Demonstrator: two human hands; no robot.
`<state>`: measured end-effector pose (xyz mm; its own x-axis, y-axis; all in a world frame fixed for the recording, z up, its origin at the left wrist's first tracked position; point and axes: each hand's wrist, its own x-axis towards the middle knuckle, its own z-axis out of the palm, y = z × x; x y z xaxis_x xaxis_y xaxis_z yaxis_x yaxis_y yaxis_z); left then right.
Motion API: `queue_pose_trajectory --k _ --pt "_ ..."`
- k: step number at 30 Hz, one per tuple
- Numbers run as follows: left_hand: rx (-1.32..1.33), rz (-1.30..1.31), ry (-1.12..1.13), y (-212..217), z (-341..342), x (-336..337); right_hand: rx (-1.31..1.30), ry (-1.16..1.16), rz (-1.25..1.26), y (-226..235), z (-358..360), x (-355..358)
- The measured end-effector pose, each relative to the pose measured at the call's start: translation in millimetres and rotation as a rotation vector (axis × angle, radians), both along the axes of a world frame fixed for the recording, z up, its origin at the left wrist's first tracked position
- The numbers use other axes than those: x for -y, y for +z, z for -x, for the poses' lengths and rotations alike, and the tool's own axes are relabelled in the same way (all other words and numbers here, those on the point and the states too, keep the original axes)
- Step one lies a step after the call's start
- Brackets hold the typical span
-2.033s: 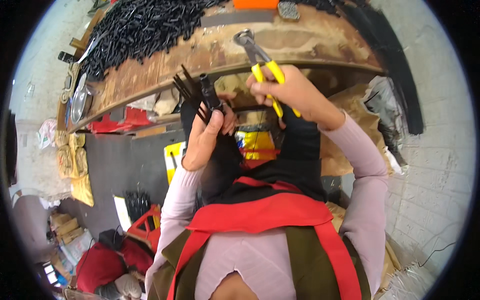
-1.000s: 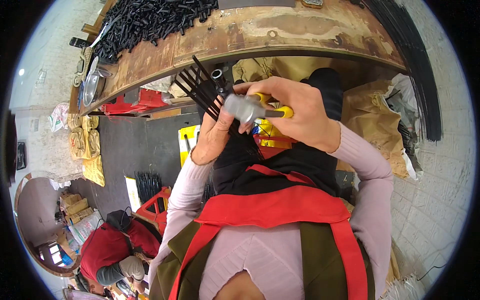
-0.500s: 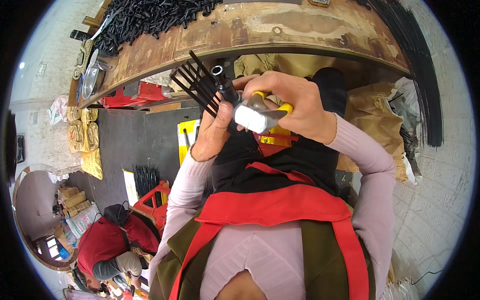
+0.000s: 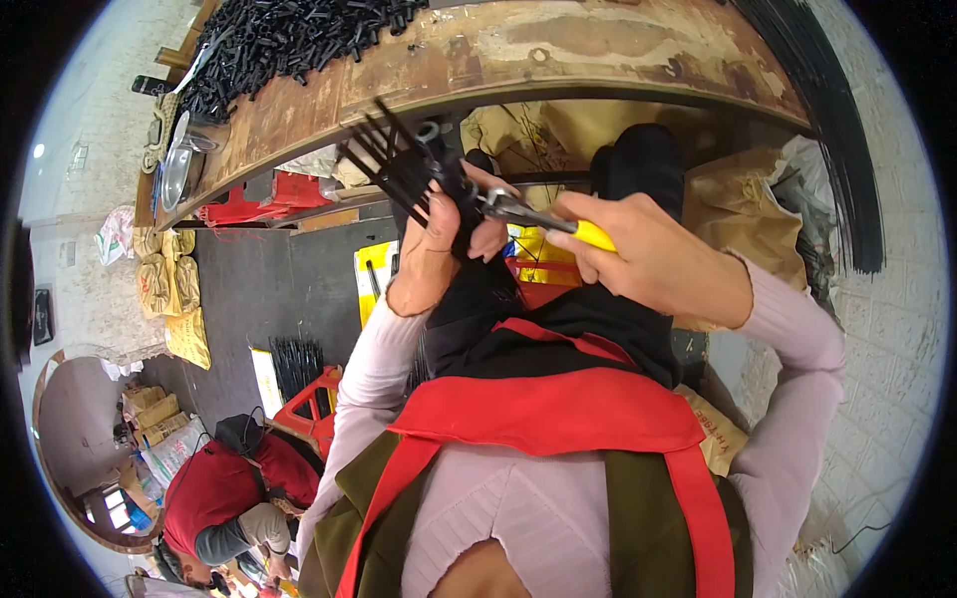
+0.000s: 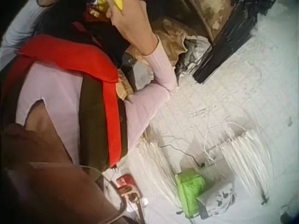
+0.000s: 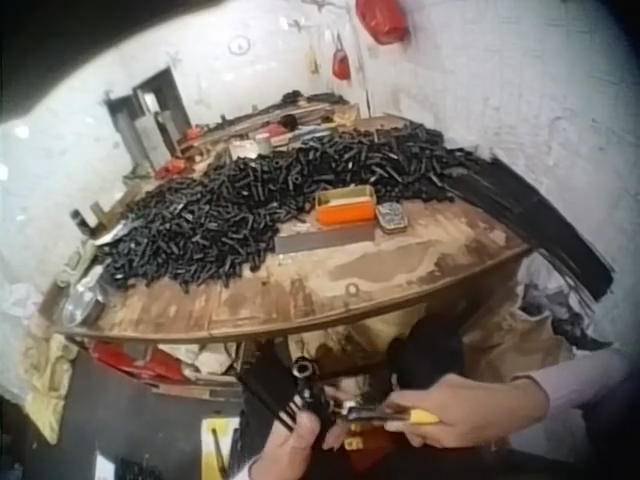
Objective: Assemble bundles of black rods with connectors using pliers at a manufacturing workbench.
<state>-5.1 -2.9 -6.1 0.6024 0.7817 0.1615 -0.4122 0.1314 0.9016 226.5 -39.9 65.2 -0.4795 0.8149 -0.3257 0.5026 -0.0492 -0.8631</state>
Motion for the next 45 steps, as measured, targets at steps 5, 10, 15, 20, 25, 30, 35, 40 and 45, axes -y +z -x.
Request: queue_pose_trajectory --k 5,10,15,20,25,30,35,40,45 --pt "-0.015 -0.007 -0.030 0.9 -1.5 3.9 -0.228 0.012 -0.140 -17.6 -2.4 7.1" --pt "-0.046 -0.049 -0.022 1.5 -0.5 9.4 -0.078 0.073 0.117 26.8 -3.0 -2.7" --pt "-0.037 -0.011 0.008 -3.4 6.3 11.1 -0.058 0.166 0.449 24.3 1.0 -15.4" --pt "-0.017 0.018 -0.166 -15.6 16.7 3.8 -0.109 0.109 0.344 20.3 0.2 0.7" --pt "0.033 0.002 -0.224 -0.3 -7.5 -2.2 0.212 0.094 0.146 54.2 -11.9 -3.1" --pt "0.061 0.053 -0.192 -4.4 -14.0 -22.4 0.291 0.133 -0.148 41.2 -12.2 -19.7" --pt "-0.286 0.269 0.307 -4.9 -6.5 -64.7 0.400 -0.152 -0.612 -42.0 -50.0 -72.3" --pt "0.030 0.172 0.760 24.7 74.1 -96.6 0.973 -0.298 -0.871 -86.1 -139.2 -116.7" --pt "0.421 0.149 0.702 25.9 107.3 -85.7 0.225 0.358 -1.123 -79.1 -47.8 -32.0"
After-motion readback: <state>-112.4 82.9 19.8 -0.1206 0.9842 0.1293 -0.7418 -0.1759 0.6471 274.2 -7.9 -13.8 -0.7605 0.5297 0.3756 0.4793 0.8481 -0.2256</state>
